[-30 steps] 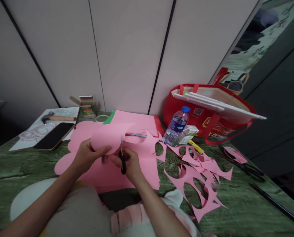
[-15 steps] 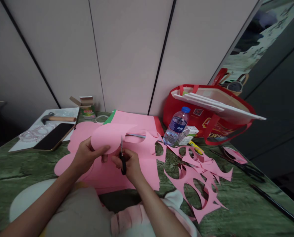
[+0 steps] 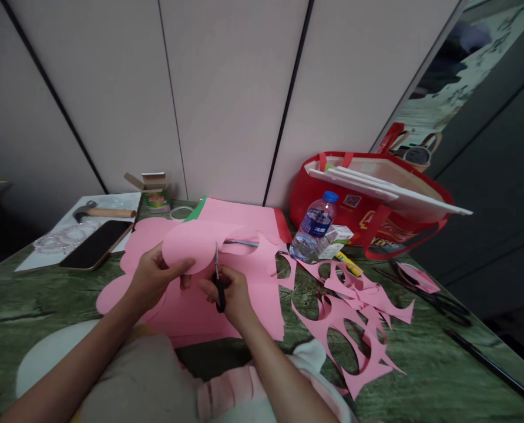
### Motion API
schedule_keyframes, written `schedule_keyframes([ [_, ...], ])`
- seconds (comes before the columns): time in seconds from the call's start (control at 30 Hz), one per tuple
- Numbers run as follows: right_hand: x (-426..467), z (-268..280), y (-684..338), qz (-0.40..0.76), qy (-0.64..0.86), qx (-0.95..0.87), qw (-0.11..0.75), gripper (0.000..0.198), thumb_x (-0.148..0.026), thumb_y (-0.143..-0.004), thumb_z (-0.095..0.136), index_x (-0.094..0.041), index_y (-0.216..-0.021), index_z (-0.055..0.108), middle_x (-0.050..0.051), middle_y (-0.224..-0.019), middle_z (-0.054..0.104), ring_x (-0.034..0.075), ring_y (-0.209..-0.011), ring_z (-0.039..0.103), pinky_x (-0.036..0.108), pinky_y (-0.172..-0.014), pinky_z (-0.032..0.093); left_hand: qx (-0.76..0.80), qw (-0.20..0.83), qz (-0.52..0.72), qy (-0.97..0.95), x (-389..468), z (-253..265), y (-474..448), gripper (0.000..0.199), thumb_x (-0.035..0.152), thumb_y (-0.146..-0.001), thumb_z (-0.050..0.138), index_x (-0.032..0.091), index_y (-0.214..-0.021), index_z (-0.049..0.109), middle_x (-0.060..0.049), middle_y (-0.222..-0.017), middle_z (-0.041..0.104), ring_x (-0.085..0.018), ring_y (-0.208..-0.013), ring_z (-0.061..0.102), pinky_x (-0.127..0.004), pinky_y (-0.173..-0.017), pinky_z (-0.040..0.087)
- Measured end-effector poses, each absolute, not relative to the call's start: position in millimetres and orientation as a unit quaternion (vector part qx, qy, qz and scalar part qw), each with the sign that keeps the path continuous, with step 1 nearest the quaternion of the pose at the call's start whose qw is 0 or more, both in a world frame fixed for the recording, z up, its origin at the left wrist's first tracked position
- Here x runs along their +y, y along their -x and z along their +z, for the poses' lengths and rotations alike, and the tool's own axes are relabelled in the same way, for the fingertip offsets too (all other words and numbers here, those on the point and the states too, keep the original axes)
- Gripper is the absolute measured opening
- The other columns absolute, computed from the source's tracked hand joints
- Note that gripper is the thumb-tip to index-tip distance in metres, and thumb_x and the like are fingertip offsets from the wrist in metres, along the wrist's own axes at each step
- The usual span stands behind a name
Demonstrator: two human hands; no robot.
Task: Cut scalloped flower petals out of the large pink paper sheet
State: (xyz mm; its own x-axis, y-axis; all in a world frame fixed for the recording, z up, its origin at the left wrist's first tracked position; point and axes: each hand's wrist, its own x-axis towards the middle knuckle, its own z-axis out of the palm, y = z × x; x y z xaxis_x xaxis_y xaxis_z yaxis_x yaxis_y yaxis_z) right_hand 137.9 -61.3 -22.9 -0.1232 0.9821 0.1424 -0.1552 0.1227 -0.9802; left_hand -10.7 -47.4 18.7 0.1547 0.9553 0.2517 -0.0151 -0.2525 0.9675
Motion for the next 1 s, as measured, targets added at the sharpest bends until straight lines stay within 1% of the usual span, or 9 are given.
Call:
schedule_keyframes([
  [0.27,-60.3,-24.8,-137.5,0.538,0.394,-0.521,0.533,0.028,-0.040,-0.062,0.069,-0.017,-0.061,0.053,-0.008,-0.040,0.044,0.009,-0.036,0.045,0.022,-0.036,0.034,0.379,0.481,0.521,-0.594,-47.4,18.2,11.2,0.017,0.019,-0.072,0.062,0.016,-0.083,0.050,0.006,-0.046,0.057,-0.011,-0.040,0.053,-0.024,-0.041,0.043],
  [0.77,-60.2,-26.0,-137.3,0.547,0.394,-0.512,0.532,0.025,-0.036,-0.062,0.068,-0.016,-0.062,0.053,-0.008,-0.039,0.044,0.008,-0.034,0.044,0.020,-0.035,0.033,0.374,0.481,0.538,-0.582,-47.0,18.9,10.6,0.022,0.021,-0.072,0.062,0.014,-0.088,0.050,0.005,-0.045,0.057,-0.011,-0.039,0.053,-0.024,-0.039,0.044],
  [1.0,-60.3,-28.8,-136.6,0.557,0.388,-0.505,0.533,0.027,-0.038,-0.063,0.069,-0.016,-0.062,0.053,-0.008,-0.038,0.044,0.007,-0.034,0.043,0.021,-0.036,0.036,0.369,0.482,0.549,-0.574,-43.8,17.2,9.8,0.021,0.020,-0.072,0.062,0.013,-0.089,0.051,0.005,-0.046,0.058,-0.012,-0.038,0.053,-0.025,-0.038,0.045],
])
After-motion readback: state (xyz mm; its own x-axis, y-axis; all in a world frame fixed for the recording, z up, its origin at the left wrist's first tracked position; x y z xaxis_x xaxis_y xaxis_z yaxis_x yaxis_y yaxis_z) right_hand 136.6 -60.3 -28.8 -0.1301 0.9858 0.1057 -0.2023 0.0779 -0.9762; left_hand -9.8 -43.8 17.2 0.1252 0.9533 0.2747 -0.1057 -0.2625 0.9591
